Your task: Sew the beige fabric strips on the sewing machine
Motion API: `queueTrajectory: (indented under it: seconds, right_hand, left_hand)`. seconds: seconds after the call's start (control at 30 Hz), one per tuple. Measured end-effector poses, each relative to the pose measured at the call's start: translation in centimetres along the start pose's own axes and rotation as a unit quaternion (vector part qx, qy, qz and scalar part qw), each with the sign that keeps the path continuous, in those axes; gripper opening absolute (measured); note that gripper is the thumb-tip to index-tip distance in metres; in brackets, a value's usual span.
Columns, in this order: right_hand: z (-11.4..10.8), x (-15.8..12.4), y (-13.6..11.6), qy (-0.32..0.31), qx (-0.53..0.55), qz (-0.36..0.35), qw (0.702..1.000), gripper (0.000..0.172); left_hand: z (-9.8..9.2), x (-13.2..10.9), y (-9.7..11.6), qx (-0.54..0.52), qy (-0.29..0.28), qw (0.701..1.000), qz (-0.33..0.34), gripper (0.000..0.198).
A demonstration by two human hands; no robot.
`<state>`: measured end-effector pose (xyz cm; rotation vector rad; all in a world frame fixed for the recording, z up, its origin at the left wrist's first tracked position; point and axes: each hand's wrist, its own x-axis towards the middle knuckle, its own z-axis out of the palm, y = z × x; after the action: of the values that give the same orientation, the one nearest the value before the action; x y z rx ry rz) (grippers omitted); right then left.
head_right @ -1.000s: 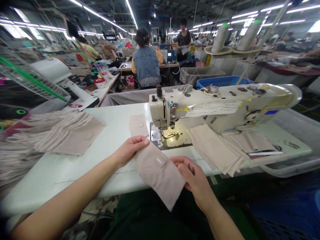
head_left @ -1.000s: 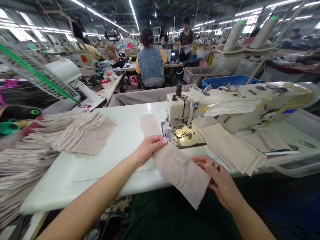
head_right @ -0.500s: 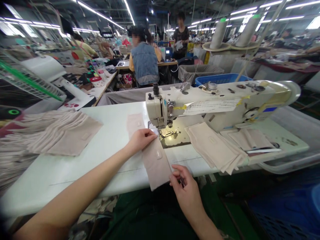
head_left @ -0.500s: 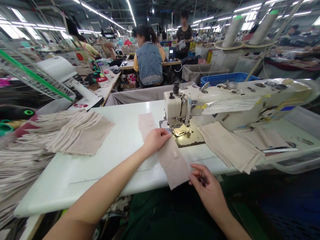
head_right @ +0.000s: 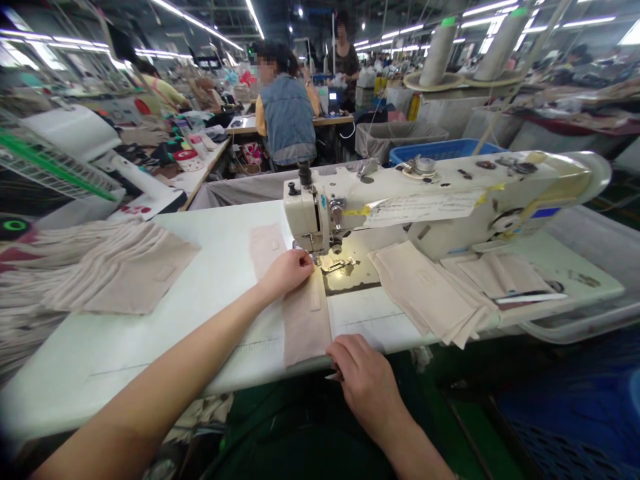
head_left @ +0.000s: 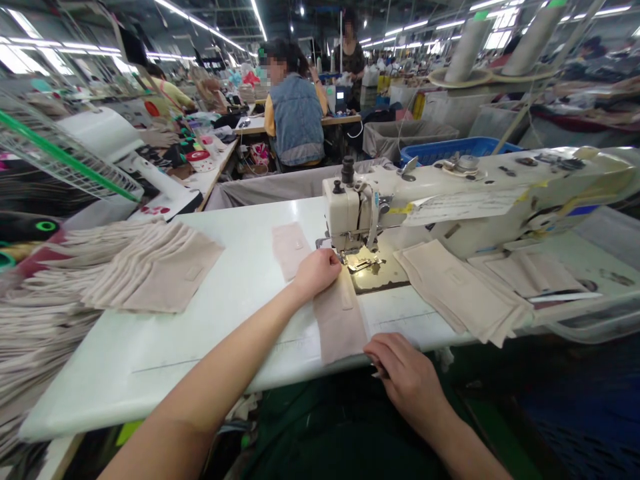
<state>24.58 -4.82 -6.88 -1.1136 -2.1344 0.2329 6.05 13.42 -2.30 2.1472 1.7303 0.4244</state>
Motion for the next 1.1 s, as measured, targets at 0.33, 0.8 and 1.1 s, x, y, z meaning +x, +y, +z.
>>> queueTrajectory:
  seconds: [0.33,0.8,1.1]
  right_hand:
    - [-0.4,1.1,-0.3,-0.042,-0.084,-0.012,0.996,0.031]
    - [-0.4,1.6,-0.6,-0.075,-0.102,-0.002,0.992,0.028]
    - [-0.5,1.9,-0.7,-0.073,-0.118,0.006,0.99,0.026]
  left_hand:
    - [-0.3,0.9,-0.2,0.012,-0.015,0.999,-0.033,0.015]
    - [-0.5,1.8,-0.3,0.014,-0.021,0.999,-0.046,0.016]
    - [-1.8,-0.6,-2.3,0.12,0.097,0.988,0.019,0.025]
